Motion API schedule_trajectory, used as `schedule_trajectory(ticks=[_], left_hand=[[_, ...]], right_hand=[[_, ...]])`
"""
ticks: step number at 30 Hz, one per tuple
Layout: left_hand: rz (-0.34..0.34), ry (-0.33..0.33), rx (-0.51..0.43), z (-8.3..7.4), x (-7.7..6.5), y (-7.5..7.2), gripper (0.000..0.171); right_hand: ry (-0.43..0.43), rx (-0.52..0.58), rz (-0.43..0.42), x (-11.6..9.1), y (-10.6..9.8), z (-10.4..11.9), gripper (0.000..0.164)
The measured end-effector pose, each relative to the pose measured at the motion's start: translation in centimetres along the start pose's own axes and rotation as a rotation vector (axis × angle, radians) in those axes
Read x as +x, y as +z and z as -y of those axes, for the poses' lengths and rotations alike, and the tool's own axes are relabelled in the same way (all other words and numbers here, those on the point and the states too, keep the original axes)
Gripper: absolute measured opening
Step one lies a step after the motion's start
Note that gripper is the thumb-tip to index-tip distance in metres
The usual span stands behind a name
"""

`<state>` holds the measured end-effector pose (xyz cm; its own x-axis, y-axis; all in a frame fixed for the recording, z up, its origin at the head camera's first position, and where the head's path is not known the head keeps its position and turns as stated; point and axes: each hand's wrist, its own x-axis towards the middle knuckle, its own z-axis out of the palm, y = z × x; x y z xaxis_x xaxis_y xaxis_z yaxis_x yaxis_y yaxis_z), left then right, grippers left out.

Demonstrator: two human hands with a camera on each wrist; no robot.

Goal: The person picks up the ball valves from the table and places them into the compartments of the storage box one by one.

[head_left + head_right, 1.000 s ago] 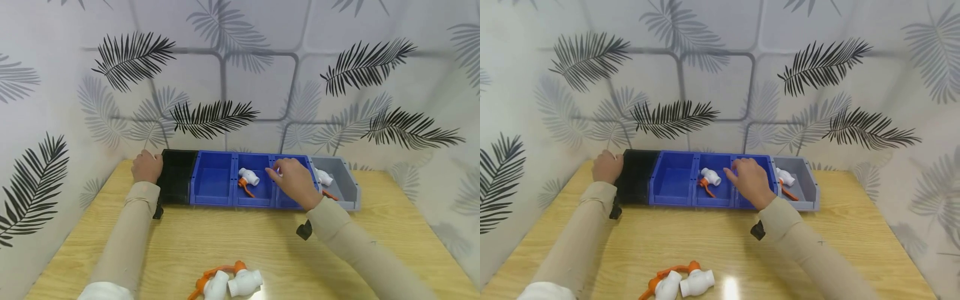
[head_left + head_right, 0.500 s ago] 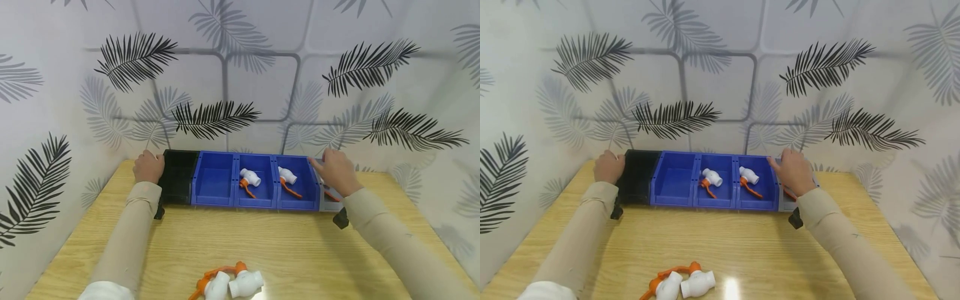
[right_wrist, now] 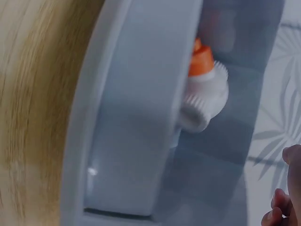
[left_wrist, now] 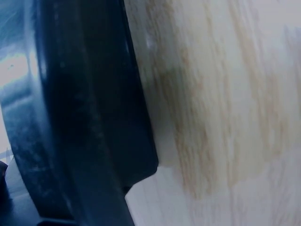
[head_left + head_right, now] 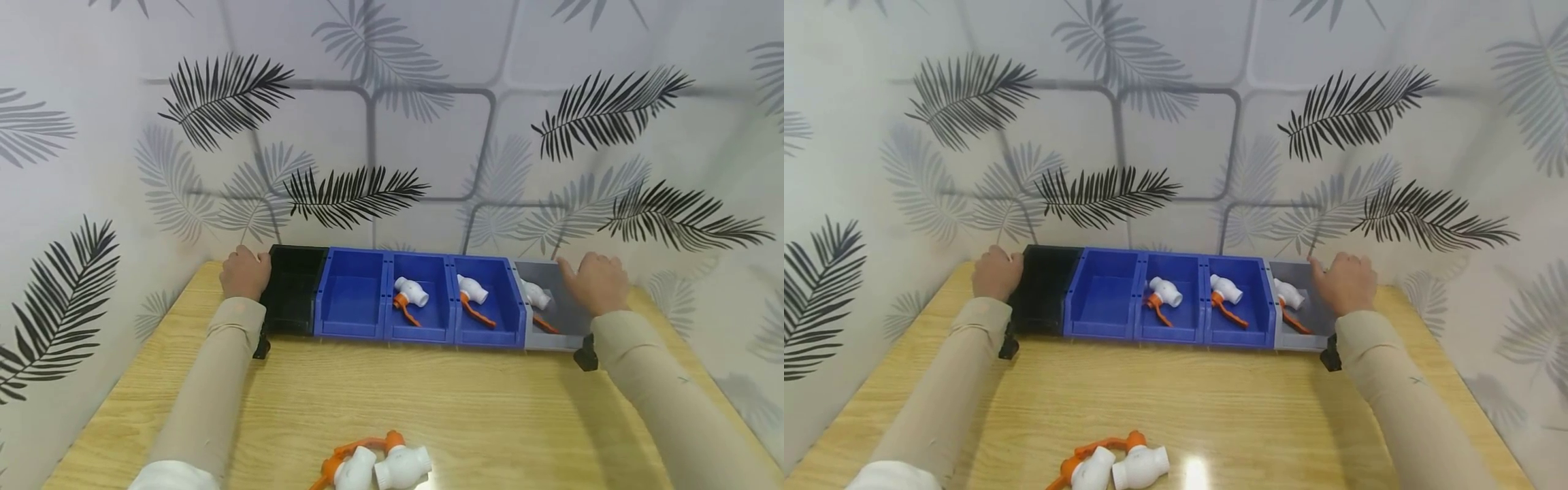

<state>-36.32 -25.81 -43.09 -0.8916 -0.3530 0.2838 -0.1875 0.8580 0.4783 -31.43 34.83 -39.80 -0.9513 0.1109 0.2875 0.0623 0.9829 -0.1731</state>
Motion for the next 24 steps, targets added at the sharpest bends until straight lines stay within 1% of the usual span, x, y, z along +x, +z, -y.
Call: schedule_trajectory(ticks=[3,8,12,17,20,24], left_hand=[[-0.004,0.0,0.004,0.2,0.2,0.3,0.038],[-0.003,0.003,0.002,0.5,0.5,0.6,0.038],[-0.009,0.008,0.003,0.5,0.4,0.6,0.036],[-0.025,0.02,-0.007,0.2,0.2,0.3,0.034],[-0.024,0.033,-0.015,0.1,0.2,0.3,0.034],[-0.031,0.047,0.007,0.4,0.4,0.6,0.032]], right_hand=[[0.066,0.011,0.032,0.0,0.7,-0.8,0.076],[0.134,-0.036,0.054,0.4,1.9,-1.9,0.082],[0.145,-0.049,0.064,0.8,2.6,-2.5,0.087],[0.126,-0.031,0.039,1.0,2.7,-2.6,0.086],[0.145,-0.021,0.029,1.1,2.8,-2.6,0.085],[0.177,-0.015,0.029,1.0,3.3,-2.7,0.085]])
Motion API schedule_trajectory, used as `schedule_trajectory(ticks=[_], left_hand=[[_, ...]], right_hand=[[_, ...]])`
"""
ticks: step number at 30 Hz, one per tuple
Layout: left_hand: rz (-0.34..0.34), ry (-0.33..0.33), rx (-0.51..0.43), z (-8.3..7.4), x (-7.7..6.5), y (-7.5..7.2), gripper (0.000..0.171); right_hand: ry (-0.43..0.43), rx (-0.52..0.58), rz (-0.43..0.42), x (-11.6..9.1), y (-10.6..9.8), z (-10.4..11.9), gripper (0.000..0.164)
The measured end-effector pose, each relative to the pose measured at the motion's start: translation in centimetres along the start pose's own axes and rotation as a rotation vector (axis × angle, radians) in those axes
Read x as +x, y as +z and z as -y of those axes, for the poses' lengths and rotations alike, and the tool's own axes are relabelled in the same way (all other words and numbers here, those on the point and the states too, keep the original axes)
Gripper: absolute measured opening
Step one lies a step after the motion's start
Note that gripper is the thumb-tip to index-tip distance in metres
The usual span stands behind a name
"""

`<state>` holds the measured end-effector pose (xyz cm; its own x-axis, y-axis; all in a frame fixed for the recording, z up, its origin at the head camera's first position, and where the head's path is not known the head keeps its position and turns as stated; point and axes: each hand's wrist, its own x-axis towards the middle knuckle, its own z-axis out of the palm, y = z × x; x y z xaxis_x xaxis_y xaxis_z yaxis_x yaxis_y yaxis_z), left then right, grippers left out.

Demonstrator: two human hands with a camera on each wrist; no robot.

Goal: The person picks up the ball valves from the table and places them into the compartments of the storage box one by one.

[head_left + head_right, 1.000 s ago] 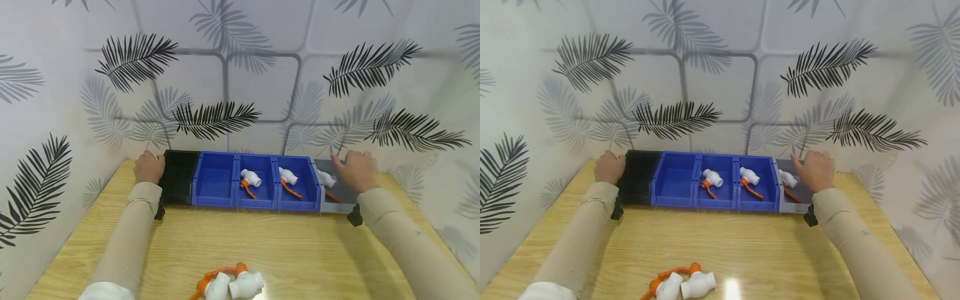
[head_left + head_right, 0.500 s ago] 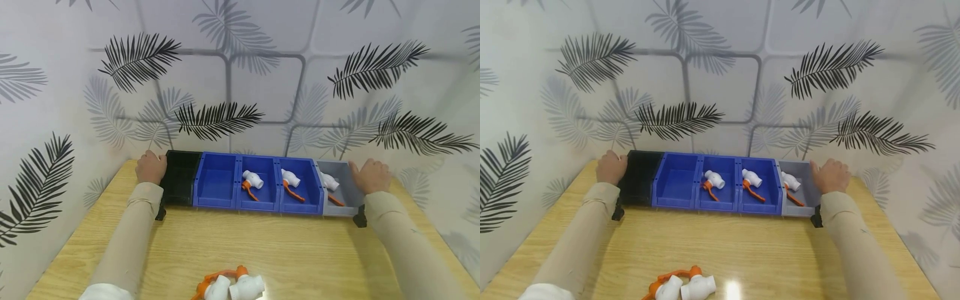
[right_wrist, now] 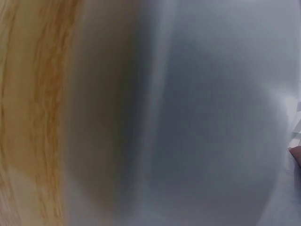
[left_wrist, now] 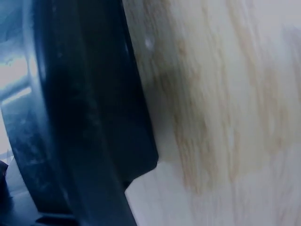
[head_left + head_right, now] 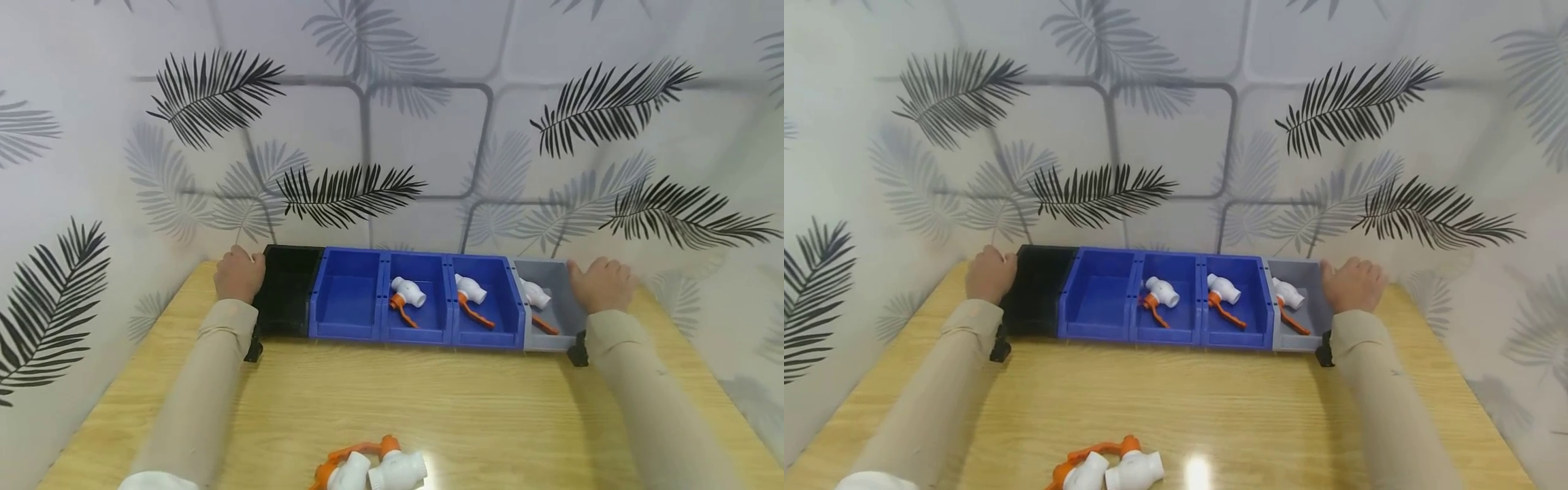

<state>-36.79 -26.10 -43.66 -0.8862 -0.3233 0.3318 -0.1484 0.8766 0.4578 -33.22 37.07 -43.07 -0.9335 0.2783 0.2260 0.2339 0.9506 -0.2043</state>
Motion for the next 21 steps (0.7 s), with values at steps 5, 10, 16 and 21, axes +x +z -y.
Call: schedule_trajectory(ticks=[5,10,16,21], left_hand=[[-0.025,0.026,-0.004,0.3,0.0,0.1,0.031],[-0.041,0.073,0.005,0.2,-0.1,-0.5,0.029],[-0.089,0.136,0.034,-0.6,-0.4,-1.1,0.024],[-0.141,0.194,0.056,-0.6,-0.7,-0.4,0.021]], right_hand=[[0.03,0.013,0.025,-0.1,0.3,0.0,0.087],[0.038,0.033,0.053,-0.3,0.3,0.3,0.089],[0.066,0.041,0.109,-0.3,0.0,0.4,0.093],[0.085,0.032,0.138,-0.4,-0.3,0.2,0.092]])
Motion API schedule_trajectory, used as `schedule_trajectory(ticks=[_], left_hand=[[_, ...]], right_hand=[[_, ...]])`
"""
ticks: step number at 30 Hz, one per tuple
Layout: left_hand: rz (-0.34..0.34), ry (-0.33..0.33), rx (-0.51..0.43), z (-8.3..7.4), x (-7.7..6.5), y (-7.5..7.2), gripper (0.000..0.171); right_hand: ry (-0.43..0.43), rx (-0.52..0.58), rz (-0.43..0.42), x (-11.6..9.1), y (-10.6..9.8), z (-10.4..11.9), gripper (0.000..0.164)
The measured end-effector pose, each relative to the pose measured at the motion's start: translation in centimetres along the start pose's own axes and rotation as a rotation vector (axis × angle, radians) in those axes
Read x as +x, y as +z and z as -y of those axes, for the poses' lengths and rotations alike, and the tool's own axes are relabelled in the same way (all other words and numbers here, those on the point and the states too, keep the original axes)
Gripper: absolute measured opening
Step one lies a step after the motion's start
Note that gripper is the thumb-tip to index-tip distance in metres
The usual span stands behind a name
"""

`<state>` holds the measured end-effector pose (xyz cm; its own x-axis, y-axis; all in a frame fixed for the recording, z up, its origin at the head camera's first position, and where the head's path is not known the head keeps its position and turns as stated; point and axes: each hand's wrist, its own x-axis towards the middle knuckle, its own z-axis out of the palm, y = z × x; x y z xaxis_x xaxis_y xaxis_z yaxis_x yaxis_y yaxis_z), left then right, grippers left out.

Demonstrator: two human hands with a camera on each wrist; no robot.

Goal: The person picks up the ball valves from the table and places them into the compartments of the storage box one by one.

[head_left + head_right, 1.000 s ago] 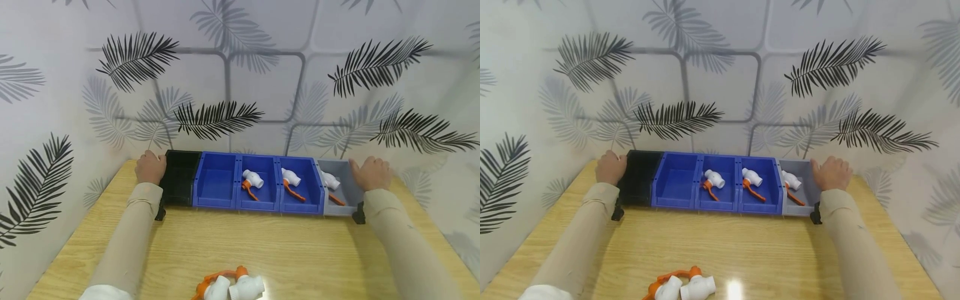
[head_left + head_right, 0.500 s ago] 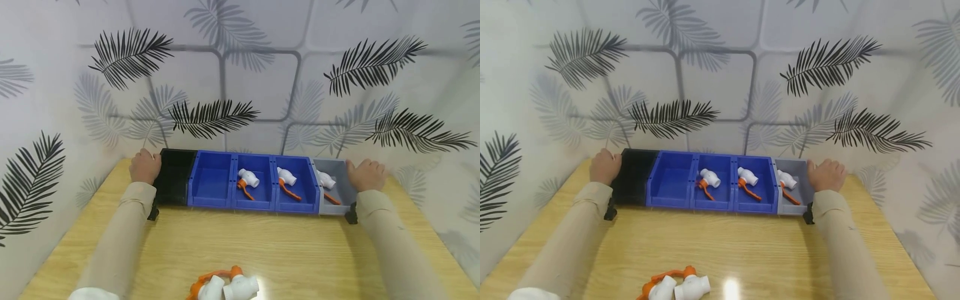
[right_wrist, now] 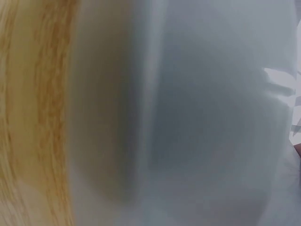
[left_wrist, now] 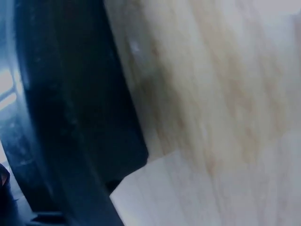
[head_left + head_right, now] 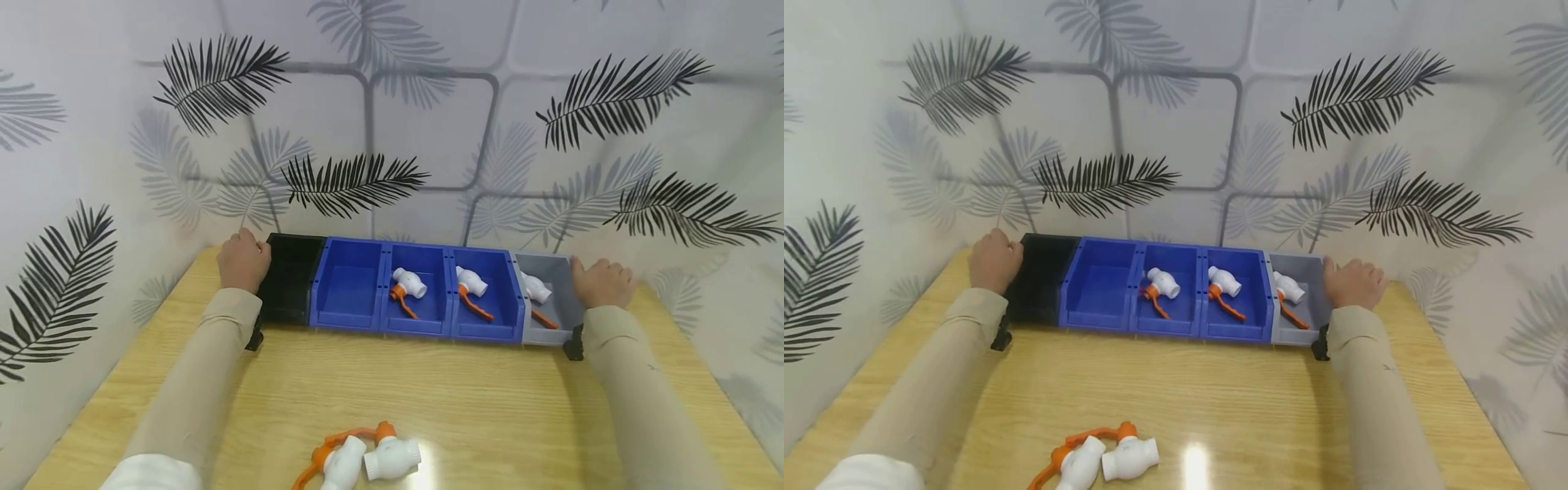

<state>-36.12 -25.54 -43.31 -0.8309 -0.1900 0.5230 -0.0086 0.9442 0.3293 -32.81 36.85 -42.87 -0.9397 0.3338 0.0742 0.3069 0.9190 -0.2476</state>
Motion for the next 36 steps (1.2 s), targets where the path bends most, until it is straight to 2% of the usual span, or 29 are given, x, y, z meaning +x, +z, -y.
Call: schedule_trajectory(ticks=[4,9,12,15,19,23,26,28,32,33,36], left_hand=[[-0.05,0.09,-0.011,0.6,-0.2,0.4,0.02],[0.014,0.121,-0.076,0.7,-1.2,-0.9,0.02],[0.064,0.179,-0.147,0.2,-2.3,-2.3,0.018],[0.179,0.269,-0.287,-0.7,-3.9,-4.2,0.014],[0.421,0.313,-0.436,-1.7,-7.8,-7.8,0.009],[0.619,0.336,-0.433,-2.6,-12.5,-10.6,0.011],[0.767,0.321,-0.448,-3.2,-15.9,-12.4,0.017],[0.856,0.288,-0.488,-3.3,-18.2,-13.5,0.022],[1.019,0.16,-0.578,-3.7,-22.2,-15.2,0.029],[1.054,0.108,-0.596,-3.8,-23.0,-15.4,0.031],[1.111,-0.008,-0.619,-4.4,-24.7,-15.7,0.031]], right_hand=[[-0.001,-0.001,0.018,0.1,0.0,-0.1,0.093],[-0.006,0.017,0.042,0.3,0.3,-0.2,0.095],[-0.004,0.024,0.049,0.2,0.2,-0.1,0.095],[-0.002,0.025,0.044,0.0,-0.1,0.1,0.094],[-0.021,0.024,0.043,-0.3,-0.2,0.5,0.093],[-0.018,0.047,0.056,-0.5,-0.3,-0.1,0.092],[-0.018,0.065,0.063,-0.5,-0.2,-0.5,0.092],[-0.024,0.072,0.066,-0.3,-0.1,-0.5,0.093],[-0.027,0.074,0.063,-0.1,0.0,-0.1,0.094],[-0.028,0.072,0.065,0.0,0.1,0.0,0.094],[-0.019,0.06,0.068,0.0,0.2,-0.1,0.095]])
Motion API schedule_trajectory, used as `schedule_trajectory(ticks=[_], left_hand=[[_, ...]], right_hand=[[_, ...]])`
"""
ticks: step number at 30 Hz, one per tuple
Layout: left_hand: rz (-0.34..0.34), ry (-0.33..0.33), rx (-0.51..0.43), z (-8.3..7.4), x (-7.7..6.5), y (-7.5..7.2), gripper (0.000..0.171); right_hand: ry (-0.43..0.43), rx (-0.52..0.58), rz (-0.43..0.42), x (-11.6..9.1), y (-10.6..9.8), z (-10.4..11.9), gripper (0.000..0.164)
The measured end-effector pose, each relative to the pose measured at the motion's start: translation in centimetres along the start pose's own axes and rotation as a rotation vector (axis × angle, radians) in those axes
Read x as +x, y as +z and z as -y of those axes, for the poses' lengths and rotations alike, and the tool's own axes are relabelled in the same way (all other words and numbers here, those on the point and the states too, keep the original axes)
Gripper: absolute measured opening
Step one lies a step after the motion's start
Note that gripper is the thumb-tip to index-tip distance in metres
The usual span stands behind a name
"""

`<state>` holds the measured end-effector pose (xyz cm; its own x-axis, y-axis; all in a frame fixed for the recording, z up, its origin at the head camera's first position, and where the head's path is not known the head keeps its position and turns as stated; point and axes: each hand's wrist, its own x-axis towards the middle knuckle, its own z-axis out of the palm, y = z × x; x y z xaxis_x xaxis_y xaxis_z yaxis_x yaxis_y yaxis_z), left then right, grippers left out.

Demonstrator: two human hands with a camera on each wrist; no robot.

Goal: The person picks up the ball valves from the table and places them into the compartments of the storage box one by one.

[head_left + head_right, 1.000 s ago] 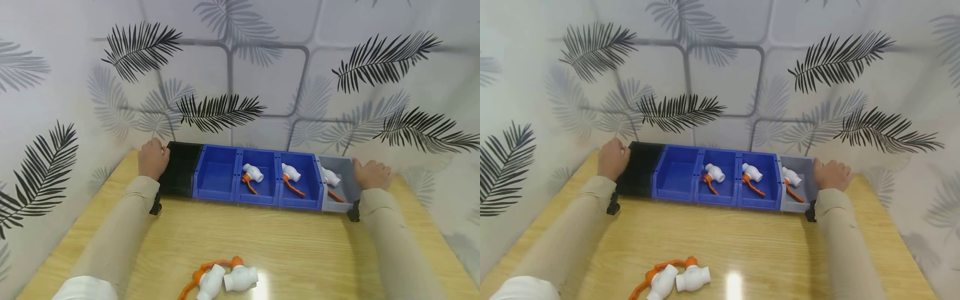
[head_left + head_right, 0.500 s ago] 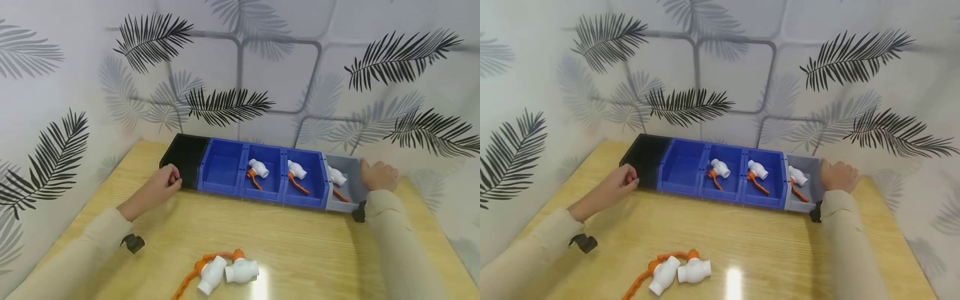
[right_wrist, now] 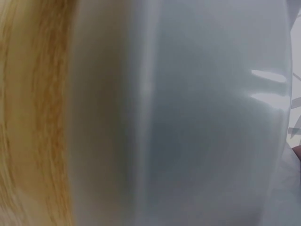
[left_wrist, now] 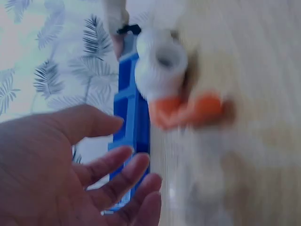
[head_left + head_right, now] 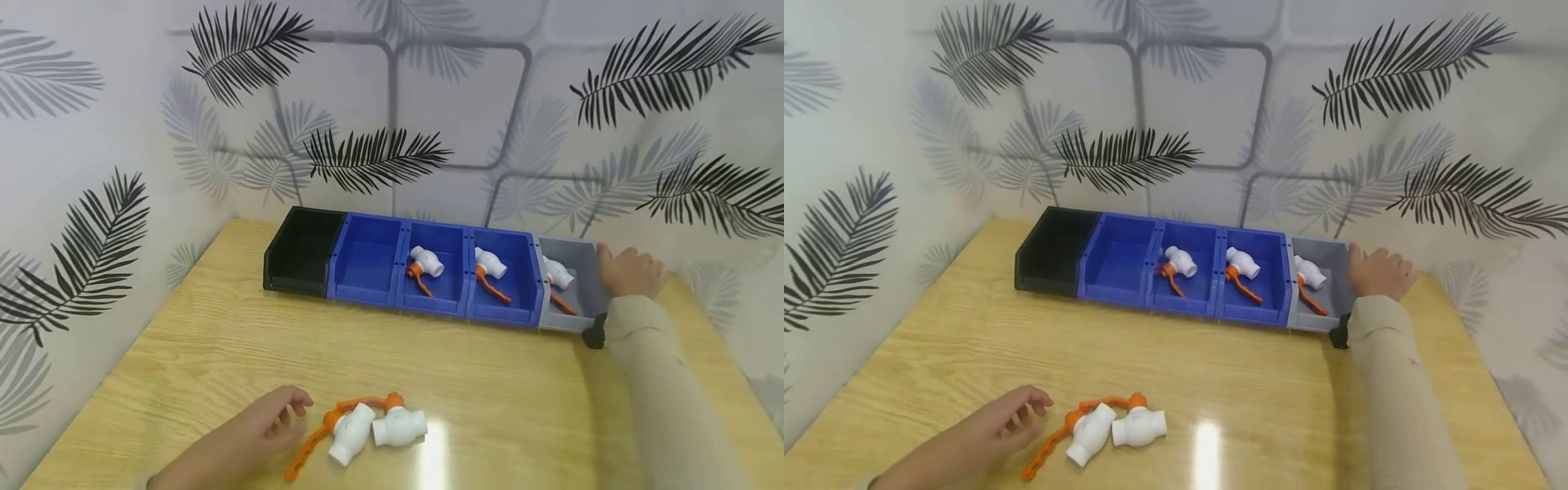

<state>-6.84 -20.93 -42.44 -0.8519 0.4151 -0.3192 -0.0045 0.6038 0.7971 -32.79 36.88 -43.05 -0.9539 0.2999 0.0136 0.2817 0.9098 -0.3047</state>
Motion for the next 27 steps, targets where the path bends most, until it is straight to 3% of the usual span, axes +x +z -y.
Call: schedule_trajectory(ticks=[3,11,15,27], left_hand=[[-0.025,-0.028,-0.002,-0.2,-0.1,1.1,0.03],[-0.051,0.066,0.05,-0.2,0.2,2.6,0.028],[-0.063,0.082,0.078,0.1,0.4,3.0,0.026],[-0.095,0.054,0.103,0.4,0.9,3.8,0.019]], right_hand=[[0.008,-0.018,-0.002,0.3,-0.2,0.2,0.097],[0.035,-0.029,0.003,0.1,-0.2,0.2,0.095],[0.022,-0.028,0.002,-0.1,-0.3,0.4,0.095],[0.046,-0.007,0.0,-0.2,-0.3,0.3,0.095]])
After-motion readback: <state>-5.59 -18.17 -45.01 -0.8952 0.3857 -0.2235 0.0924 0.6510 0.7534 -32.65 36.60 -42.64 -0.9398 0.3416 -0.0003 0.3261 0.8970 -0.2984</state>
